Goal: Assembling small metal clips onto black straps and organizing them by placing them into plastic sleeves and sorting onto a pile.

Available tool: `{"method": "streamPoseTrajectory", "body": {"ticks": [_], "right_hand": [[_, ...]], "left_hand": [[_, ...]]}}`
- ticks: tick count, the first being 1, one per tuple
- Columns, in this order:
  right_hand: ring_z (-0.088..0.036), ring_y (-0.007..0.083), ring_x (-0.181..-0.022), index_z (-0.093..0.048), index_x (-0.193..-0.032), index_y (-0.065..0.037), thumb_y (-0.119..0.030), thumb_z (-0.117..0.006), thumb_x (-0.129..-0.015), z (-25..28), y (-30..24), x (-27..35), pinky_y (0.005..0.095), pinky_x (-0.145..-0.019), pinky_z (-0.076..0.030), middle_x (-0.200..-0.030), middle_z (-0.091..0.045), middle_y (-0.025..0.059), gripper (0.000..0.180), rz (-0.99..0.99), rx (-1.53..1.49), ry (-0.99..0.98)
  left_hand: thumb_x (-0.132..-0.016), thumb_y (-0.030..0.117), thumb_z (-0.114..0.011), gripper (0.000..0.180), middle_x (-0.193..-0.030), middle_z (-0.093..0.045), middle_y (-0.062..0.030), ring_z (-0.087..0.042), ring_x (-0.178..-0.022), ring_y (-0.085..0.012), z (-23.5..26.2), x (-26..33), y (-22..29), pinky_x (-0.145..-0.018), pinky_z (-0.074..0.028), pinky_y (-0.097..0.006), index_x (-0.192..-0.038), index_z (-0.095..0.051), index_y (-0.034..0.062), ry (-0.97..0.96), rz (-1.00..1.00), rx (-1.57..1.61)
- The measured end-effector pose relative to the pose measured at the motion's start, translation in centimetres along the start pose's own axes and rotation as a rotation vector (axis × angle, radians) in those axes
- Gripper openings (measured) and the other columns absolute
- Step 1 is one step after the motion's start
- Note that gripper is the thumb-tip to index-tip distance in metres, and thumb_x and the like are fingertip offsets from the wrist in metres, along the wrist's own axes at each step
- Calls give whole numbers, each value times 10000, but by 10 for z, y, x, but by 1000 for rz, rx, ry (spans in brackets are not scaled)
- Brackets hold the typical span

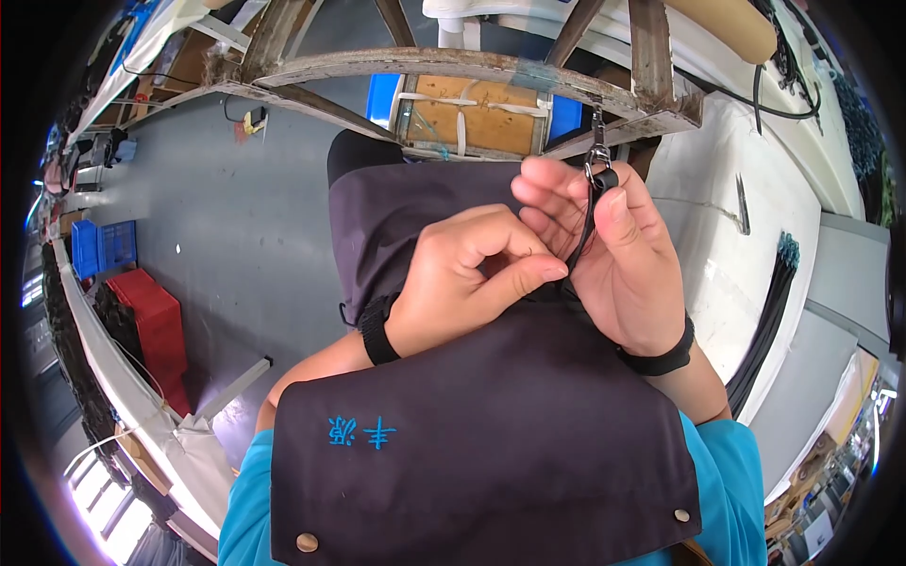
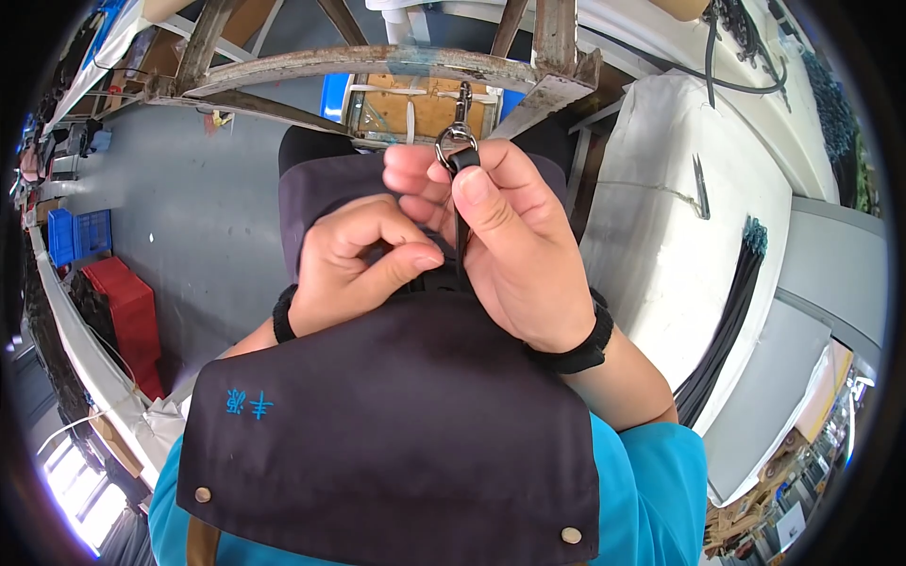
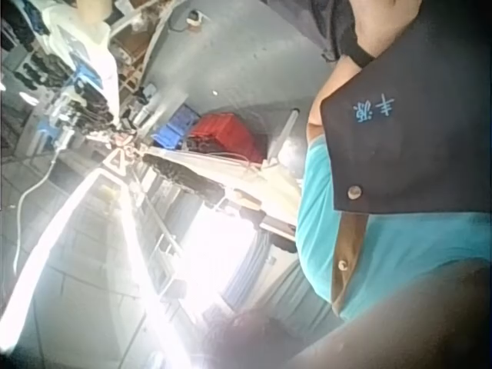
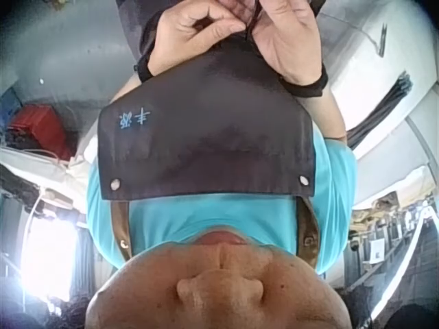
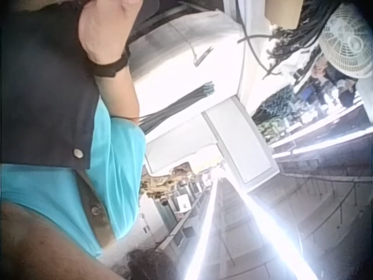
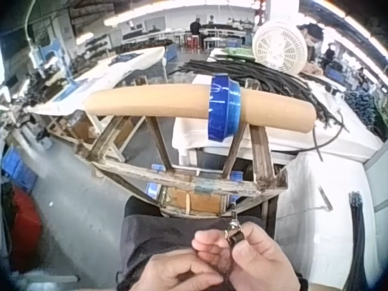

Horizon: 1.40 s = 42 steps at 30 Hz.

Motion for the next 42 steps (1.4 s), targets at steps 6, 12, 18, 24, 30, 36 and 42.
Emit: {"method": "streamPoseTrajectory", "body": {"ticks": [6,12,18,24,30,36,42], "right_hand": [[-404,47,-645,-504,-1027,-28,-203,-476,-963,11,-4,6,199,-626,-353,-783,-505,-7,189,-14,22,-209],[-434,27,-659,-545,-972,-24,-163,-537,-930,6,5,10,205,-595,-378,-745,-537,-6,145,-110,769,-333],[-575,88,-697,-566,-986,-15,-45,-714,-769,11,3,10,196,-621,-506,-764,-591,46,265,-11,870,-7],[-604,162,-649,-612,-1002,-30,-47,-716,-750,0,-16,15,247,-532,-483,-773,-614,76,272,552,1182,21],[-537,149,-560,-618,-995,-32,-66,-730,-742,2,-22,13,246,-466,-412,-719,-586,59,279,660,1234,-53],[-531,150,-556,-628,-1008,-31,-55,-734,-735,-1,-29,14,243,-466,-413,-715,-583,60,294,613,1252,-30],[-531,120,-588,-626,-1021,-13,-4,-719,-734,10,-36,14,217,-479,-423,-715,-561,56,302,572,1166,-57]], "left_hand": [[-811,95,-692,103,-725,-584,18,-508,-648,-24,4,3,-21,-563,-409,-205,-798,-621,22,-279,394,77],[-848,178,-671,253,-941,-604,-20,-514,-714,-50,6,0,-12,-632,-435,-201,-1021,-568,26,-95,456,605],[-838,55,-655,130,-888,-621,-36,-534,-670,-66,10,0,-17,-597,-455,-212,-933,-569,76,144,364,596],[-840,81,-660,130,-827,-607,-28,-531,-643,-77,2,-3,-11,-589,-453,-216,-892,-542,94,279,312,736],[-854,122,-651,126,-824,-607,-30,-568,-678,-85,2,-9,-10,-594,-467,-212,-894,-533,107,156,412,719],[-886,145,-610,92,-869,-624,-54,-603,-704,-102,-1,-6,-9,-604,-475,-207,-916,-538,97,211,381,748],[-869,375,-614,449,-971,-611,-51,-605,-809,-130,-5,-7,-21,-668,-467,-243,-1180,-477,82,-130,407,833]]}}
Point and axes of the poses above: each hand's wrist, its own x-axis away from the middle knuckle, its own z-axis out of the back of the hand, y = z × x, the point moved 6 cm from there along -x, towards the middle knuckle
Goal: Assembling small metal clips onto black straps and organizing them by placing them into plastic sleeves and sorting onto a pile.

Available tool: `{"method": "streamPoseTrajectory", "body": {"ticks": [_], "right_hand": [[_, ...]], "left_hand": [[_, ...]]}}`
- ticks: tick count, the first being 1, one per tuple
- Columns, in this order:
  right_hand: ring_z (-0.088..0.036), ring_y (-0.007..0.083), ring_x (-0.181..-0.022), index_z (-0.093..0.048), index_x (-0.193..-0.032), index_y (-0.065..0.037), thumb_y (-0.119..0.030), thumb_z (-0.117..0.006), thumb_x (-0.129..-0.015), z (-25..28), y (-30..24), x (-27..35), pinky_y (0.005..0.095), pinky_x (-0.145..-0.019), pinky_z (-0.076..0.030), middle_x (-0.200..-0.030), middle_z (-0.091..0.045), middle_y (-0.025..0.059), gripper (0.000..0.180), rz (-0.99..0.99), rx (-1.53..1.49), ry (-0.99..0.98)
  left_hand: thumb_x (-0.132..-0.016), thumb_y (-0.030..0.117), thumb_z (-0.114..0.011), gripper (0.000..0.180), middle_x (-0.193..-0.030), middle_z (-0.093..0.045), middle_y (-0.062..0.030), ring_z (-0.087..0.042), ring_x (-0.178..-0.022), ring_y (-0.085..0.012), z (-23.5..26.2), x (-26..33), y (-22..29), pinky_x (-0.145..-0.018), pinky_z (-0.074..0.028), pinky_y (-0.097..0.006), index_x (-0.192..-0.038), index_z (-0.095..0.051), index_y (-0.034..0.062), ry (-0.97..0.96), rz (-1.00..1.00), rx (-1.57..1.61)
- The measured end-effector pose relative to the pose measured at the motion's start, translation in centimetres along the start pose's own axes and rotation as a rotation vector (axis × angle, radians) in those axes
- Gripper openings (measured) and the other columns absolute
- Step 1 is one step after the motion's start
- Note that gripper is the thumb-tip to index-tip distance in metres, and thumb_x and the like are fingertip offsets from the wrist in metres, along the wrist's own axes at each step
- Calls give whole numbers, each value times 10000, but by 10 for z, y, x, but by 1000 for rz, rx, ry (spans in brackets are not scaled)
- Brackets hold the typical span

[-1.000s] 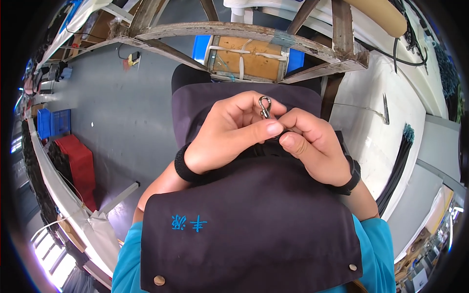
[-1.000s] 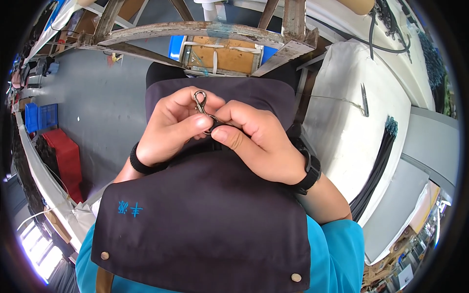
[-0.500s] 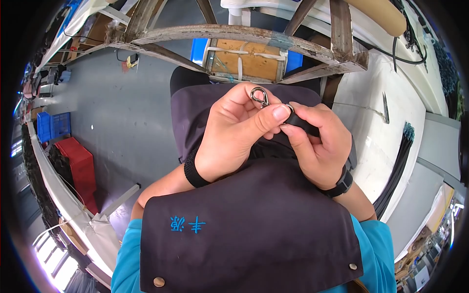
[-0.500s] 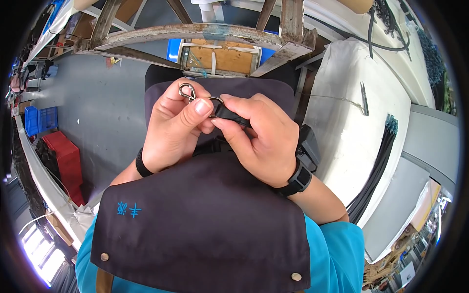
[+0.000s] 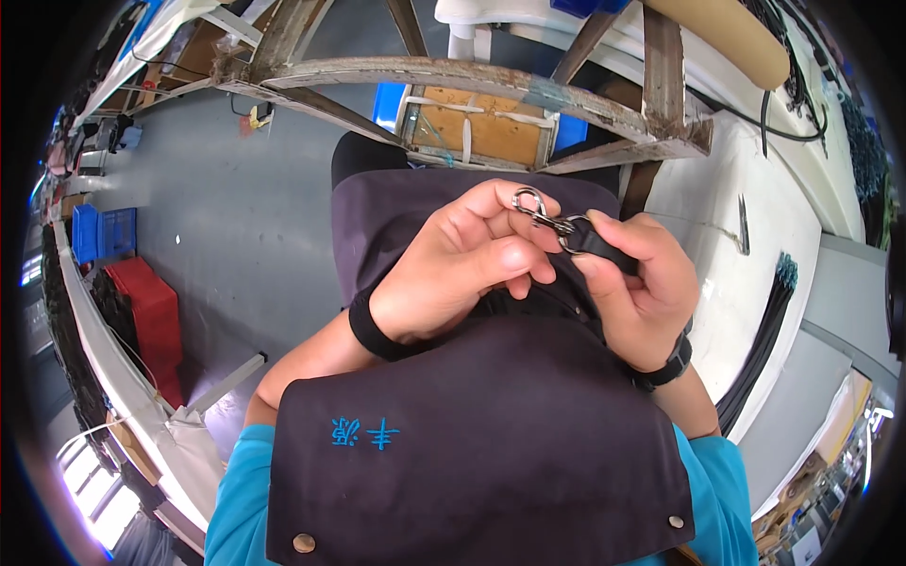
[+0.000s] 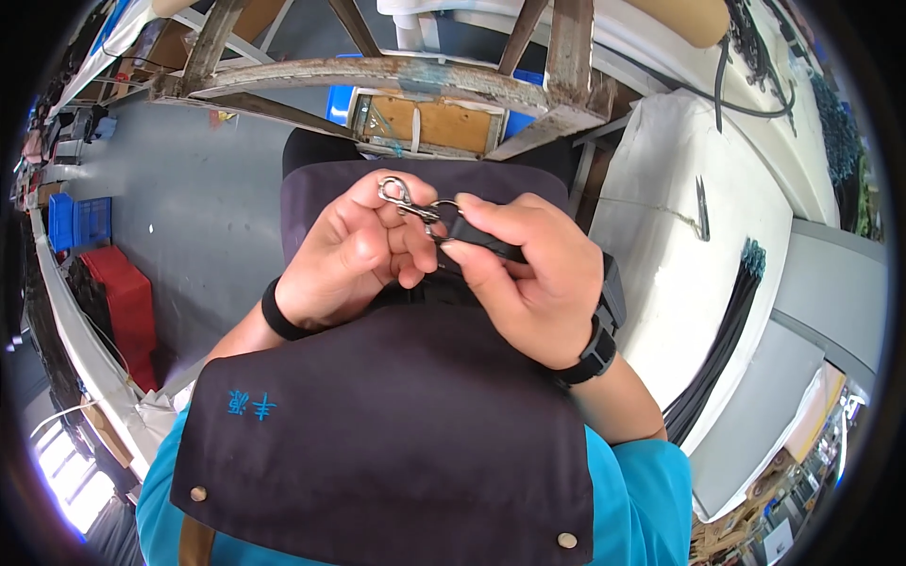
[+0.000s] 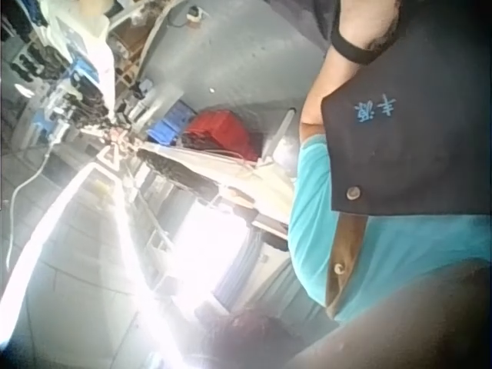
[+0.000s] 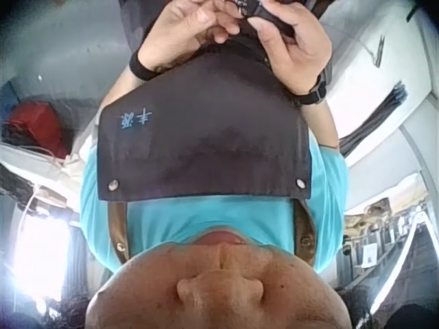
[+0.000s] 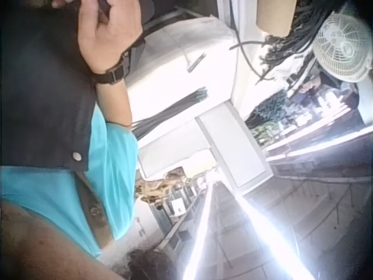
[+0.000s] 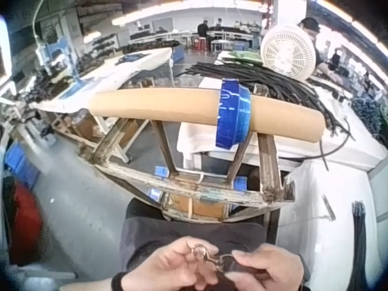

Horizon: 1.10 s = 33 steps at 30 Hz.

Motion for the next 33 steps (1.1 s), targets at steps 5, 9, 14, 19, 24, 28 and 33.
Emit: {"method": "streamPoseTrajectory", "body": {"ticks": [5,9,14,19,24,28,33], "right_hand": [[-512,96,-638,-618,-1016,15,19,-699,-753,6,7,-1,199,-498,-422,-747,-554,53,275,-60,-118,42],[-501,102,-641,-617,-1016,19,23,-695,-756,0,2,-5,193,-515,-416,-739,-544,53,272,1,-109,14],[-501,102,-638,-619,-1017,19,19,-700,-751,3,4,-6,195,-512,-409,-740,-547,54,279,-17,-86,7],[-519,112,-624,-630,-1000,14,8,-706,-742,0,-3,-11,202,-512,-422,-731,-554,64,269,15,-91,11],[-538,129,-615,-636,-989,6,-3,-712,-737,-10,-2,-21,217,-503,-430,-733,-577,79,263,51,-15,-42],[-553,152,-611,-641,-985,-12,-13,-721,-729,-19,10,-18,227,-502,-443,-734,-593,80,268,36,76,-62],[-578,172,-631,-646,-973,-24,-26,-723,-725,-19,12,-16,251,-507,-456,-745,-607,81,259,17,58,-35]], "left_hand": [[-932,262,-536,347,-1096,-564,-55,-552,-930,-117,55,-13,19,-750,-443,-232,-1184,-492,28,492,-237,-419],[-819,103,-685,332,-973,-602,-47,-549,-840,-88,24,-43,39,-716,-456,-229,-1099,-544,-6,359,-556,-367],[-877,93,-610,130,-874,-634,-60,-578,-781,-112,21,-42,20,-708,-457,-232,-970,-587,5,341,-305,-264],[-880,54,-595,112,-911,-637,-52,-615,-852,-138,19,2,2,-717,-486,-243,-991,-586,56,311,-189,-140],[-881,70,-600,109,-910,-645,-47,-634,-852,-148,10,20,4,-704,-491,-239,-989,-594,74,308,-87,-159],[-880,73,-605,120,-912,-647,-62,-641,-839,-147,12,24,2,-694,-497,-238,-997,-585,53,336,-65,-122],[-860,7,-607,202,-928,-645,-80,-639,-878,-148,6,26,10,-755,-508,-257,-1051,-543,6,326,-162,-126]]}}
Point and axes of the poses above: each hand's wrist, its own x-axis away from the middle knuckle, its own z-axis out of the back of the hand, y = z × x, the point moved 6 cm from there along -x, towards the middle knuckle
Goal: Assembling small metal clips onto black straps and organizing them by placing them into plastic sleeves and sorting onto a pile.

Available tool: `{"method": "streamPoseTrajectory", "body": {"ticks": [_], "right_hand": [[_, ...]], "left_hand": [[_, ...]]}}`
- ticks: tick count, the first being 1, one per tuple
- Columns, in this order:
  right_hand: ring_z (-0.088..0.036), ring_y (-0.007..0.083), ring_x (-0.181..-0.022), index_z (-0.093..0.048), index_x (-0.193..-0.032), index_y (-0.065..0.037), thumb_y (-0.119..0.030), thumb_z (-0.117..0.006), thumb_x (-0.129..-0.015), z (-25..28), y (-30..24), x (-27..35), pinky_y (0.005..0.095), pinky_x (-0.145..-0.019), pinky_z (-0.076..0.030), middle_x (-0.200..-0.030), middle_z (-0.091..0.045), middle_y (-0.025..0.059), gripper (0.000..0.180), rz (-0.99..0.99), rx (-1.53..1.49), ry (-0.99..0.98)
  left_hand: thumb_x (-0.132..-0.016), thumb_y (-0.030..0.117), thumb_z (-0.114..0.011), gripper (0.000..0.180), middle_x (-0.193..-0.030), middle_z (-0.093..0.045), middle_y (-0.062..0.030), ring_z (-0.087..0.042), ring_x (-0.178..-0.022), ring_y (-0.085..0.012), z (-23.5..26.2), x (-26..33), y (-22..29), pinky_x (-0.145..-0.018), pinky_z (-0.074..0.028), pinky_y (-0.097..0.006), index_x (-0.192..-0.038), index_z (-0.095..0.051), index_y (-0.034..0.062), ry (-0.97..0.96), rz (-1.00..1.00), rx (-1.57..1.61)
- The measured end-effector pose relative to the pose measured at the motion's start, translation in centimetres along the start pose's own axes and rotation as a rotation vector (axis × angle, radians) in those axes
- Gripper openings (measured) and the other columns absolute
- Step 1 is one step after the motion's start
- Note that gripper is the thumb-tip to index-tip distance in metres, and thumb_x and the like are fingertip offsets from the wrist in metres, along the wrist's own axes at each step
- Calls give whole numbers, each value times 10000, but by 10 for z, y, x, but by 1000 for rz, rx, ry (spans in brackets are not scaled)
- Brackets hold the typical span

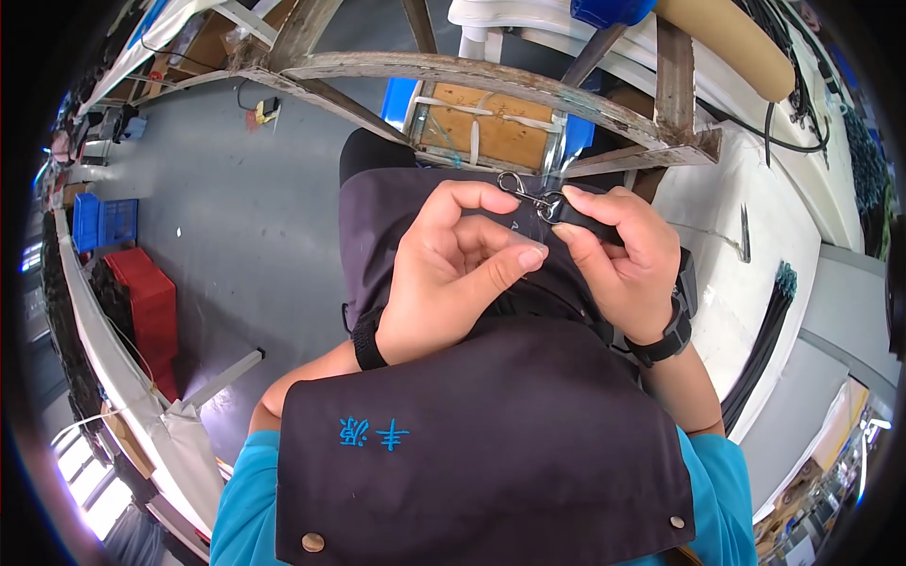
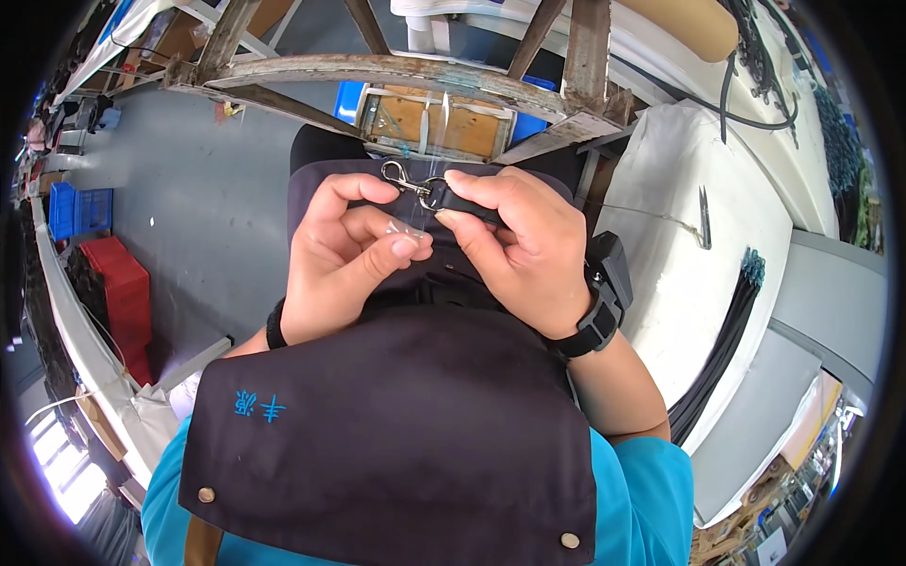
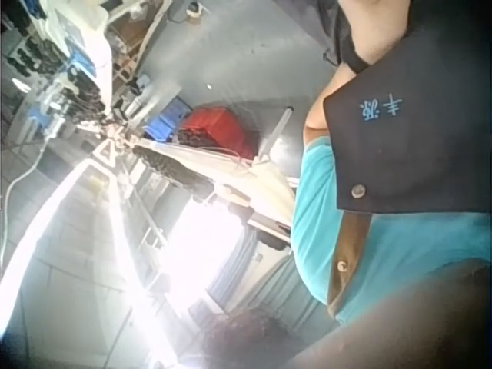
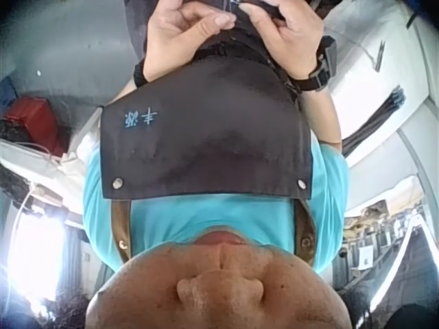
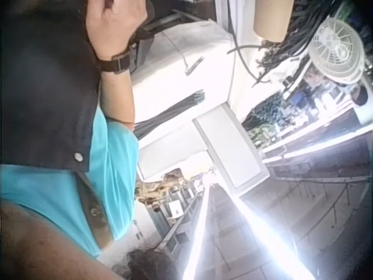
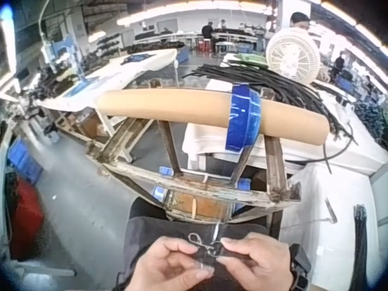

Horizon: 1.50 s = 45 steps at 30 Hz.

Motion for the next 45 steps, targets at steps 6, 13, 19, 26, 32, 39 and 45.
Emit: {"method": "streamPoseTrajectory", "body": {"ticks": [6,13,19,26,32,39,45], "right_hand": [[-586,175,-641,-647,-965,-22,-23,-715,-725,0,3,2,252,-504,-468,-764,-615,90,250,7,35,1],[-614,171,-703,-640,-968,-10,-42,-704,-753,2,1,1,239,-547,-498,-810,-629,95,226,-47,-13,-20],[-584,90,-867,-605,-1028,28,-36,-657,-823,1,8,6,225,-763,-467,-931,-628,61,221,-224,-352,-31],[-563,81,-883,-594,-1048,35,-6,-635,-831,-3,9,14,210,-794,-445,-960,-612,57,224,-356,-607,-16],[-563,130,-610,-638,-1000,-32,-6,-716,-727,-6,-6,11,248,-498,-448,-743,-586,71,285,-55,-103,-50],[-531,161,-552,-640,-967,-47,-9,-731,-680,-6,-15,9,251,-482,-425,-665,-548,63,304,144,55,-99],[-538,154,-559,-638,-948,-51,-30,-730,-707,-7,1,15,242,-468,-415,-681,-561,61,259,-54,-93,-65]], "left_hand": [[-824,-151,-538,254,-969,-651,-96,-630,-968,-171,-14,0,23,-886,-487,-289,-1031,-569,-6,-146,-333,-591],[-748,-64,-672,143,-800,-679,-72,-657,-744,-191,-20,1,39,-705,-508,-283,-850,-636,29,-67,-731,-1110],[-723,-5,-714,140,-745,-670,-46,-616,-689,-193,-14,6,34,-617,-467,-291,-834,-642,41,-48,-790,-1099],[-627,61,-781,199,-808,-489,-7,-481,-666,-138,-5,11,22,-572,-407,-244,-797,-699,125,49,-711,-1011],[-543,120,-804,249,-780,-473,6,-453,-699,-154,-13,21,33,-575,-379,-255,-768,-712,174,93,-882,-1140],[-610,106,-800,217,-976,-530,-65,-516,-848,-187,-22,3,52,-689,-414,-286,-805,-711,135,-43,-964,-1197],[-814,42,-666,110,-991,-560,-71,-559,-860,-135,-10,-21,28,-784,-469,-264,-900,-599,24,-122,-504,-855]]}}
Point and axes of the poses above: each hand's wrist, its own x-axis away from the middle knuckle, its own z-axis out of the back of the hand, y = z × x, the point moved 6 cm from there along -x, towards the middle knuckle
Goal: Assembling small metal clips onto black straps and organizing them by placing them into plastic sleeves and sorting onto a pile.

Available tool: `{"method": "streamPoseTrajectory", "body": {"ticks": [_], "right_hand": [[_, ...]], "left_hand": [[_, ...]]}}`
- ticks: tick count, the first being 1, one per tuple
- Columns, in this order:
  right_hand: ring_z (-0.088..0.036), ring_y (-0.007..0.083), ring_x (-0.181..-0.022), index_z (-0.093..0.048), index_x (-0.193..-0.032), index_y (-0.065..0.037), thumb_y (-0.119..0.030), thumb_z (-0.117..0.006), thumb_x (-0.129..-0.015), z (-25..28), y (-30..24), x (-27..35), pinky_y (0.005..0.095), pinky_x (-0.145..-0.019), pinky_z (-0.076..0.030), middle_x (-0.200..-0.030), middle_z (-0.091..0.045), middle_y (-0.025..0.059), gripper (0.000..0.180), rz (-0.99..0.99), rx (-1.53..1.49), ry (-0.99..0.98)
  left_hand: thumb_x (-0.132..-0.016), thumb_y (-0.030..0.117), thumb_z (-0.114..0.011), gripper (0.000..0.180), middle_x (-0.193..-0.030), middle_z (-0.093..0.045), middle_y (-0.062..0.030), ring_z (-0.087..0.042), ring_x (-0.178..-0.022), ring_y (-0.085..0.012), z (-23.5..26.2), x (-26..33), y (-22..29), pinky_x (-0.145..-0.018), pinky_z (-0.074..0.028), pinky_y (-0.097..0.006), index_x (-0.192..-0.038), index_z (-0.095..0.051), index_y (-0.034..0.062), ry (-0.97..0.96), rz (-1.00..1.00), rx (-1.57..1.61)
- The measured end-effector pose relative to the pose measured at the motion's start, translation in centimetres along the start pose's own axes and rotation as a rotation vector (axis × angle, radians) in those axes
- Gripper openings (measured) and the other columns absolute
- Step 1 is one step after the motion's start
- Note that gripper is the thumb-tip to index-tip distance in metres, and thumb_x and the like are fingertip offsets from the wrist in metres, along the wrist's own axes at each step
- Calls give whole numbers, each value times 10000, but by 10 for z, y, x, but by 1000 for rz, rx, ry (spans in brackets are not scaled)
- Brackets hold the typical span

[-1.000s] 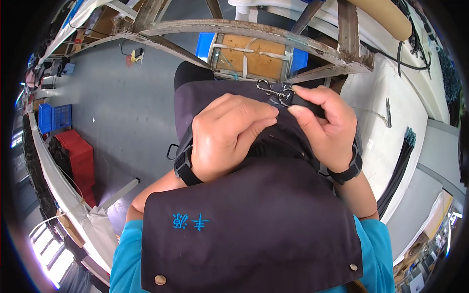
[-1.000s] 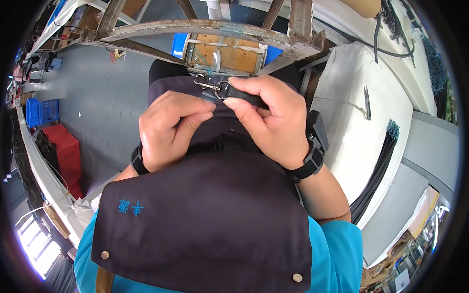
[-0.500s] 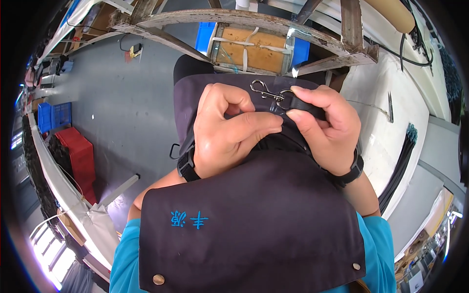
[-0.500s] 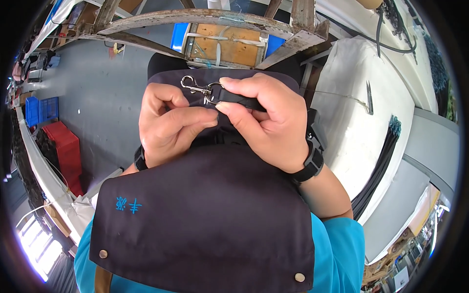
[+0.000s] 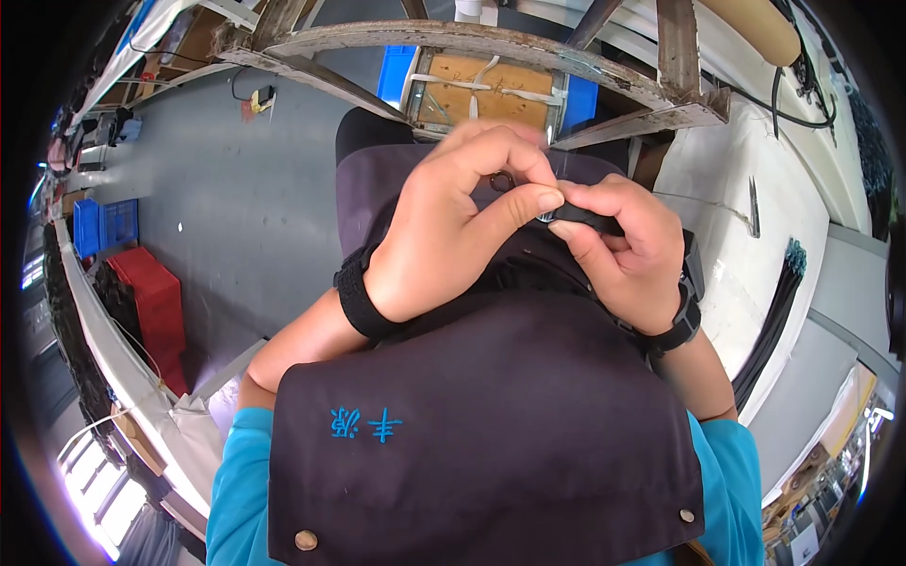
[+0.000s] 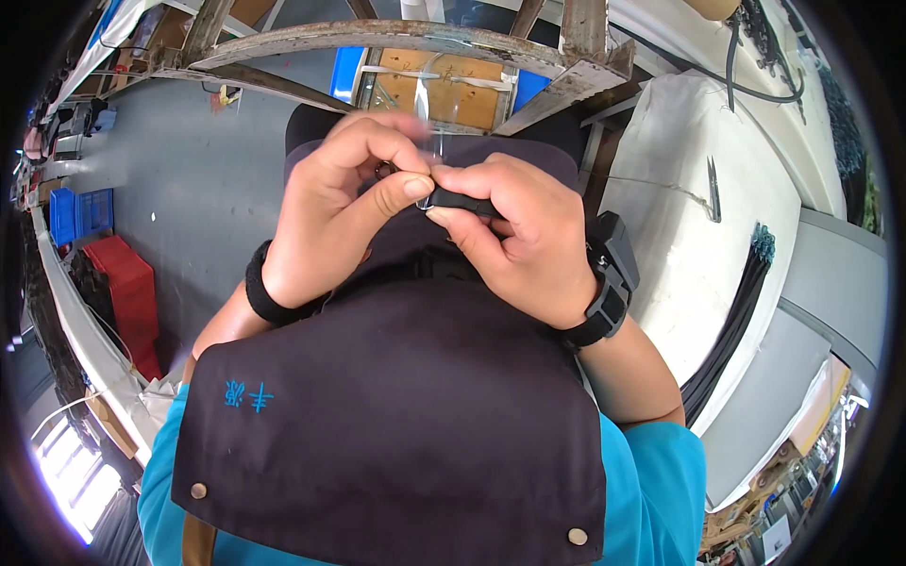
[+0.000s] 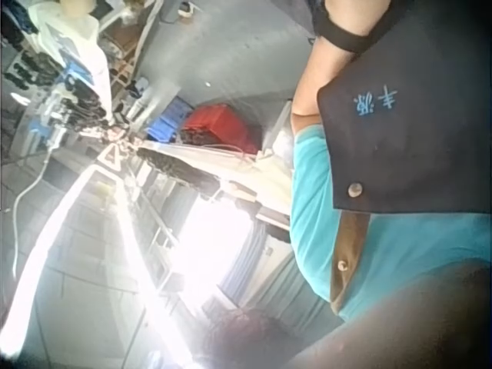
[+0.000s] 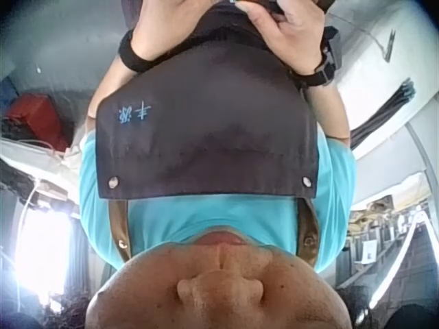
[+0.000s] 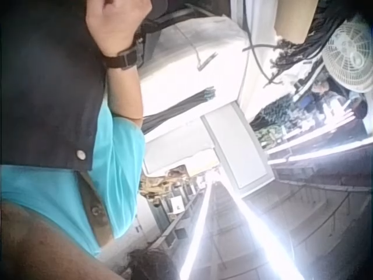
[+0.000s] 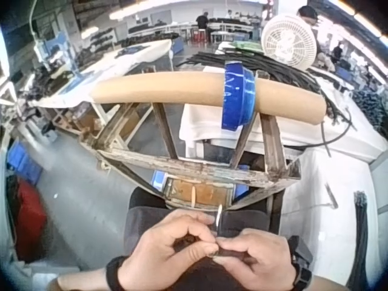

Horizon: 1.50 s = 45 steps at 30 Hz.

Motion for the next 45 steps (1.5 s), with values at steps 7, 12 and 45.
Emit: {"method": "streamPoseTrajectory", "body": {"ticks": [7,12,45], "right_hand": [[-526,152,-549,-627,-944,-48,-57,-747,-706,-3,1,8,247,-461,-406,-684,-564,60,267,22,50,20],[-520,176,-544,-622,-930,-52,-79,-762,-689,2,-6,8,266,-474,-408,-666,-552,61,280,106,216,65],[-593,191,-682,-596,-987,-29,-95,-713,-759,18,-4,-8,279,-585,-465,-795,-603,89,264,69,149,56]], "left_hand": [[-846,12,-620,201,-833,-551,-4,-526,-795,-57,-14,-1,-17,-706,-438,-208,-934,-443,50,-109,404,514],[-861,41,-610,193,-810,-536,9,-518,-776,-49,-16,-1,-21,-692,-421,-197,-964,-447,49,-66,440,566],[-846,26,-630,140,-946,-659,-77,-615,-877,-108,-14,-19,-22,-812,-495,-249,-980,-625,-13,-258,488,593]]}}
Point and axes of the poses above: each hand's wrist, its own x-axis away from the middle knuckle, its own z-axis out of the back of the hand, y = z × x, the point moved 6 cm from there along -x, towards the middle knuckle
